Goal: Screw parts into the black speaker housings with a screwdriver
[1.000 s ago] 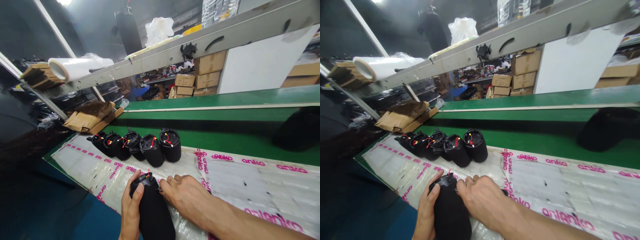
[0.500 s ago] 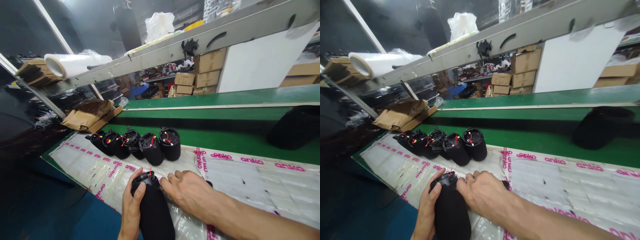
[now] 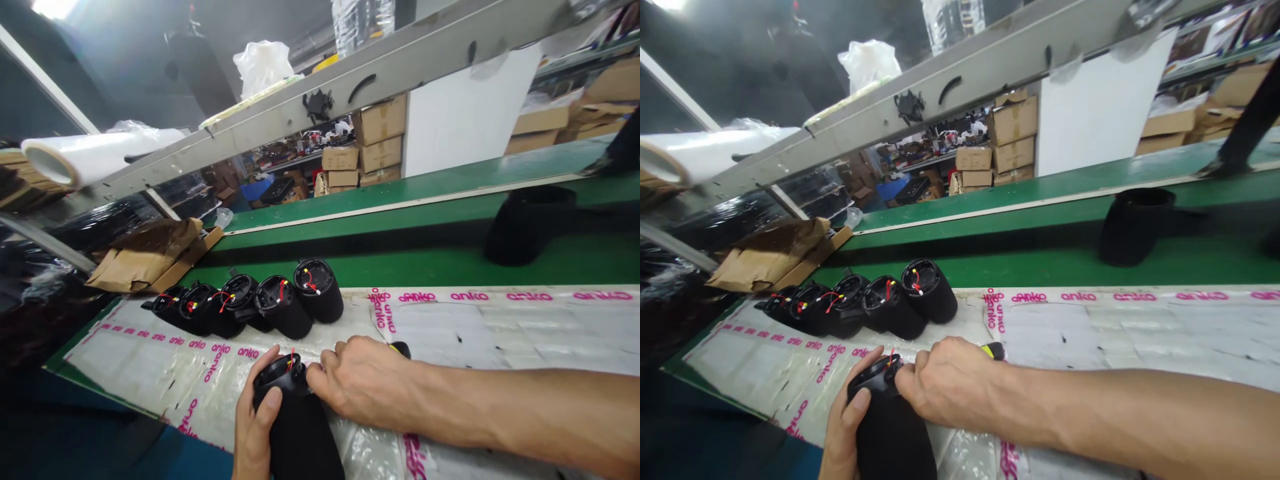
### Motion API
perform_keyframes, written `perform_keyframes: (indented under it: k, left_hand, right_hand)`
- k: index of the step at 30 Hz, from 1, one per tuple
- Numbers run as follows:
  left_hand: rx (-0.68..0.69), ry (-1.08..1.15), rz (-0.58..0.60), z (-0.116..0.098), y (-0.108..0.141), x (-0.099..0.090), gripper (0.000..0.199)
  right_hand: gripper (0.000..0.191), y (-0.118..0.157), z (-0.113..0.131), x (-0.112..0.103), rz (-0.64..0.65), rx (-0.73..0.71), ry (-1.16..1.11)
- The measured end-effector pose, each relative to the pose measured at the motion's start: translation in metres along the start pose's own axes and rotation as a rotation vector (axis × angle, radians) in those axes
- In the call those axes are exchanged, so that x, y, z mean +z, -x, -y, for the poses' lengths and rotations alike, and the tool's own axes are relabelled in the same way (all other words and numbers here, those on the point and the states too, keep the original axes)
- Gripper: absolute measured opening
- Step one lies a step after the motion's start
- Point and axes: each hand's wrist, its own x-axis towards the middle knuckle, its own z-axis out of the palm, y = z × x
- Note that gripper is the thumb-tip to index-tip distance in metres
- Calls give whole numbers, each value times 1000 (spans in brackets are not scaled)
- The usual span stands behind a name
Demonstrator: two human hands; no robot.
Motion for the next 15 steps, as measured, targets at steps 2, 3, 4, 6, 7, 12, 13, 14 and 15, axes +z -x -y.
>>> perform_keyframes:
  k: [2, 3, 4, 6, 7, 12, 13, 14, 15]
  left_hand:
    - [7, -14, 15, 1, -3, 0, 67]
    - [9, -23, 20, 1, -4, -1, 67]
    - [7, -26, 26, 1, -6, 0, 67]
    - [-32, 21, 48, 2, -8, 0, 70]
    - [-63, 64, 61, 3, -10, 1, 70]
    - [-138, 238, 111, 13, -15, 3, 70]
    - [-136, 262, 117, 16, -16, 3, 71]
    - [-133, 284, 120, 19, -17, 4, 72]
    - [-129, 301, 121, 22, -17, 4, 72]
  right_hand:
    - [11, 0, -1, 0, -14, -19, 4]
    - [12, 1, -2, 1, -19, -25, 0]
    - [12, 1, -3, 2, -26, -31, -8]
    - [14, 0, -5, 6, -39, -38, -36]
    - [13, -1, -6, 9, -43, -33, -57]
    - [10, -6, -9, 20, -47, 8, -251]
    - [15, -6, -8, 22, -50, 18, -289]
    - [19, -6, -8, 23, -52, 35, -314]
    - [20, -6, -7, 24, -55, 57, -331]
